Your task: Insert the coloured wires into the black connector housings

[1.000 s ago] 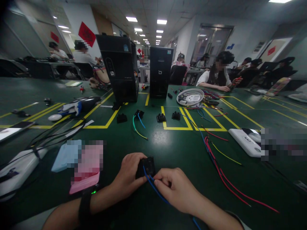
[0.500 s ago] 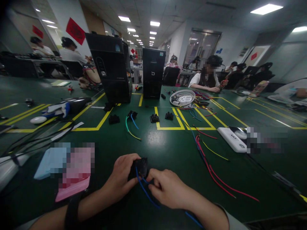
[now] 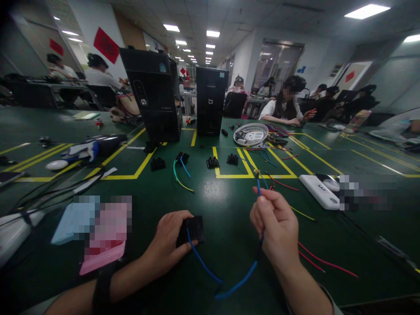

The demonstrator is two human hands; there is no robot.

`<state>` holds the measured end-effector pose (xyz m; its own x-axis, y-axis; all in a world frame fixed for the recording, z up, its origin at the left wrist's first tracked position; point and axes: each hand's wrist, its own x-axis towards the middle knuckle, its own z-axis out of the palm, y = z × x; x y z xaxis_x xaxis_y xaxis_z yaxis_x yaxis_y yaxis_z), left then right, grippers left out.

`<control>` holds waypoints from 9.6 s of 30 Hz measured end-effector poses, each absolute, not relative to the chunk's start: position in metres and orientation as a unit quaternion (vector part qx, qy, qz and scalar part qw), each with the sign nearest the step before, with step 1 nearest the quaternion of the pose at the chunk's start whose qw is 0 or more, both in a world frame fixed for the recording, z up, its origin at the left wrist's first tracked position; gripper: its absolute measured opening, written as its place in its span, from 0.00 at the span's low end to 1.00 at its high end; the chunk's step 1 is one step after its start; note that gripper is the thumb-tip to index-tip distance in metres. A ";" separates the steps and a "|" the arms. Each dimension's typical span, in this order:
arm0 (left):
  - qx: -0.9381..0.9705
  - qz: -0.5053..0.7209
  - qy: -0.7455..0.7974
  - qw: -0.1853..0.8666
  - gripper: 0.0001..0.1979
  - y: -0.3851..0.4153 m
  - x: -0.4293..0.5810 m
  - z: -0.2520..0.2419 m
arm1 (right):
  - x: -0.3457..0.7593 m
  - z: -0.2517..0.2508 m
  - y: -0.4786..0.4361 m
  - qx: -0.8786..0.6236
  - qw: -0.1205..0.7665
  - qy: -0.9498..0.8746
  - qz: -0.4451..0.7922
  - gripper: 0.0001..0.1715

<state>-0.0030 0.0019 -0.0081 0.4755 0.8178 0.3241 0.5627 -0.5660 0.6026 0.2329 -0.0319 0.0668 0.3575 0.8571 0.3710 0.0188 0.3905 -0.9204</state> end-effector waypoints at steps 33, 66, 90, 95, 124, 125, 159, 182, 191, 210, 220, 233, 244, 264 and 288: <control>0.827 0.307 0.414 0.226 0.19 0.000 -0.002 -0.007 | 0.293 0.082 0.180 -0.778 0.092 -0.621 0.016 0.15; 0.816 0.322 0.421 0.232 0.20 0.002 -0.001 -0.009 | 0.278 0.060 0.212 -0.791 -0.038 -0.610 0.027 0.19; 0.815 0.316 0.423 0.239 0.19 0.002 0.000 -0.007 | 0.276 0.069 0.212 -0.776 -0.028 -0.629 0.043 0.18; 0.816 0.321 0.422 0.230 0.19 0.002 0.000 -0.007 | 0.264 0.072 0.178 -0.738 0.089 -0.666 -0.057 0.22; 0.837 0.296 0.425 0.178 0.17 0.003 0.000 -0.011 | 0.187 0.025 -0.030 -0.513 0.270 -0.739 0.344 0.10; 0.837 0.295 0.425 0.179 0.17 0.003 0.000 -0.010 | 0.187 0.025 -0.030 -0.514 0.277 -0.733 0.349 0.10; 0.841 0.287 0.420 0.184 0.20 0.003 0.001 -0.010 | 0.198 0.027 -0.031 -0.448 0.182 -0.864 0.141 0.11; 0.835 0.289 0.426 0.196 0.20 0.002 0.002 -0.009 | 0.205 0.037 -0.032 -0.433 0.492 -0.755 0.031 0.13; 0.833 0.293 0.430 0.189 0.21 0.000 0.001 -0.011 | 0.235 0.061 0.003 -0.467 0.695 -0.455 0.304 0.12; 0.840 0.296 0.412 0.191 0.27 0.000 -0.001 -0.021 | 0.283 0.092 0.182 -0.747 0.056 -0.658 -0.083 0.15; 0.851 0.302 0.392 0.173 0.29 0.009 -0.003 -0.034 | 0.291 0.066 0.227 -0.779 -0.056 -0.616 -0.099 0.16; 0.852 0.299 0.395 0.170 0.29 0.009 -0.002 -0.034 | 0.293 0.063 0.229 -0.764 -0.070 -0.635 -0.090 0.17; 0.854 0.310 0.387 0.155 0.31 0.012 -0.001 -0.043 | 0.291 0.068 0.250 -0.747 -0.119 -0.651 -0.060 0.18; 0.817 0.342 0.410 0.217 0.41 0.012 0.007 -0.028 | 0.265 0.076 0.235 -0.708 -0.089 -0.690 -0.121 0.17; 0.828 0.355 0.415 0.125 0.54 -0.005 0.012 -0.022 | 0.227 0.023 0.085 -0.470 0.037 -0.872 -0.129 0.30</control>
<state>0.0116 -0.0052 -0.0219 0.4038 0.7767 0.4833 0.5990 -0.6238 0.5021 0.2270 0.0847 0.0226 -0.5551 0.8110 0.1848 0.8298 0.5246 0.1902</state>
